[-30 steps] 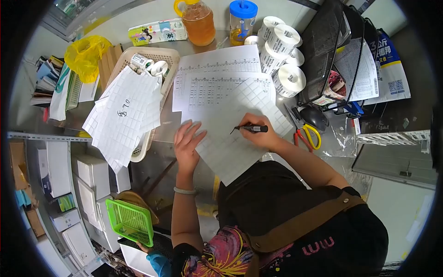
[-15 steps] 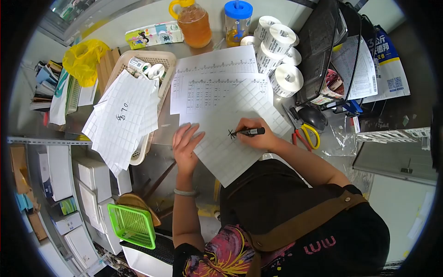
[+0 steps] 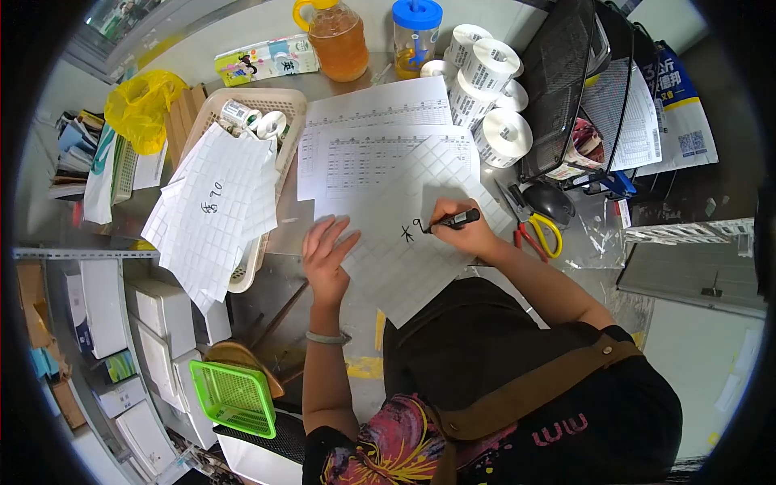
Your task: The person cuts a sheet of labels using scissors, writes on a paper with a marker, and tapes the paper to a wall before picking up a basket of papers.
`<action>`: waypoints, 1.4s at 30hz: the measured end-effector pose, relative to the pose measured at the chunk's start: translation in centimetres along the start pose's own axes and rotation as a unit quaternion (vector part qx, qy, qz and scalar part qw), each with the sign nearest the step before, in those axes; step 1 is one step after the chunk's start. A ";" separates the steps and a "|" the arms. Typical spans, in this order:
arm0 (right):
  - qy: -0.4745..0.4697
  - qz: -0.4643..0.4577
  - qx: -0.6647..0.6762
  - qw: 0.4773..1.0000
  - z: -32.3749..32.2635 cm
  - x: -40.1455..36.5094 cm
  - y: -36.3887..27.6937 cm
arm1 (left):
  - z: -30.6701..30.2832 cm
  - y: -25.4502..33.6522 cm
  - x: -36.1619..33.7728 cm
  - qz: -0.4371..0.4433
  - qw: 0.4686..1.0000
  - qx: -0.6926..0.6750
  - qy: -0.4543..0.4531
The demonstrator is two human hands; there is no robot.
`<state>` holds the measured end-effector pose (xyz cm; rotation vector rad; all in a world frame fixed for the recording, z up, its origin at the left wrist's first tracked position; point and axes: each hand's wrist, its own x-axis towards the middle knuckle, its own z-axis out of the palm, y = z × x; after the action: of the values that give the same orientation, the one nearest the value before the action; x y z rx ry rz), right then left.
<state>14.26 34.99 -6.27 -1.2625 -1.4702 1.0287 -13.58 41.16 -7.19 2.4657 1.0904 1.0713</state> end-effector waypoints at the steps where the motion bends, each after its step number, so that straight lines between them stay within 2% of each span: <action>1: 0.041 0.011 0.005 0.999 0.1 0.0 0.2 | 0.0 0.0 0.0 0.002 1.000 -0.001 0.000; 3: 0.121 0.035 0.015 0.992 0.6 -0.1 0.2 | -0.1 0.0 0.0 0.004 1.000 -0.002 0.000; 6: 0.153 0.056 0.007 0.987 0.8 0.3 -0.5 | 0.0 0.0 0.0 0.011 1.000 -0.003 0.006; 9: 0.081 0.052 0.013 0.995 0.0 -0.3 0.5 | 0.0 0.1 0.1 0.013 1.000 -0.003 0.008; 12: 0.059 0.038 0.023 0.997 -0.5 -0.6 0.8 | 0.1 -0.1 -0.2 0.007 1.000 0.001 0.000; 15: 0.077 0.056 0.000 0.995 -0.1 -0.4 0.5 | 0.1 -0.2 -0.2 0.002 1.000 -0.013 0.000; 18: 0.047 0.048 0.067 0.995 -0.7 -0.6 0.8 | -0.1 -0.4 -0.5 0.001 1.000 -0.026 -0.010; 20: 0.113 0.026 0.169 0.979 -1.1 -0.9 1.1 | -1.0 0.1 -0.5 0.018 1.000 0.002 -0.005; 22: 0.173 -0.004 0.119 0.978 -1.9 -0.9 -0.9 | -2.3 1.6 0.3 0.039 0.999 0.029 0.004; 23: 0.185 0.004 0.095 0.978 -2.4 -1.3 -2.7 | -3.5 2.4 0.8 0.057 0.997 0.046 0.012; 26: 0.207 -0.047 0.114 0.970 -2.7 -2.1 -5.4 | -7.8 4.2 2.5 0.063 0.991 0.062 0.102; 27: 0.185 -0.054 0.123 0.973 -3.1 -2.5 -5.4 | -9.9 3.9 2.8 0.072 0.979 0.136 0.133; 28: 0.173 -0.062 0.113 0.976 -3.2 -2.8 -5.3 | -12.3 3.3 3.3 0.080 0.960 0.210 0.165; 30: 0.147 -0.078 0.094 0.981 -3.0 -3.3 -4.8 | -16.5 2.6 5.4 0.101 0.931 0.245 0.252; 32: 0.127 -0.106 -0.062 0.984 -2.5 -3.6 -4.1 | -19.5 1.2 6.2 0.059 0.920 0.264 0.283; 34: 0.087 -0.122 -0.198 0.969 -2.0 -3.5 -3.0 | -21.0 -1.4 5.8 0.009 0.932 0.232 0.277; 35: 0.036 -0.104 -0.237 0.965 -1.8 -3.9 -1.9 | -21.4 -2.9 5.4 -0.017 0.938 0.216 0.271; 38: -0.002 -0.180 -0.322 0.930 -0.7 -3.1 -3.3 | -22.2 -7.7 3.1 -0.056 0.948 0.211 0.233; 39: -0.030 -0.168 -0.342 0.924 -0.5 -3.1 -2.8 | -22.0 -9.7 2.1 -0.094 0.953 0.162 0.237; 42: -0.029 -0.166 -0.356 0.919 -0.1 -3.0 -2.5 | -22.4 -11.5 0.5 -0.118 0.938 0.297 0.131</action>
<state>13.98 31.75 -4.22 -1.3936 -2.1202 0.2947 -35.43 47.89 3.38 2.5486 1.9918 1.1410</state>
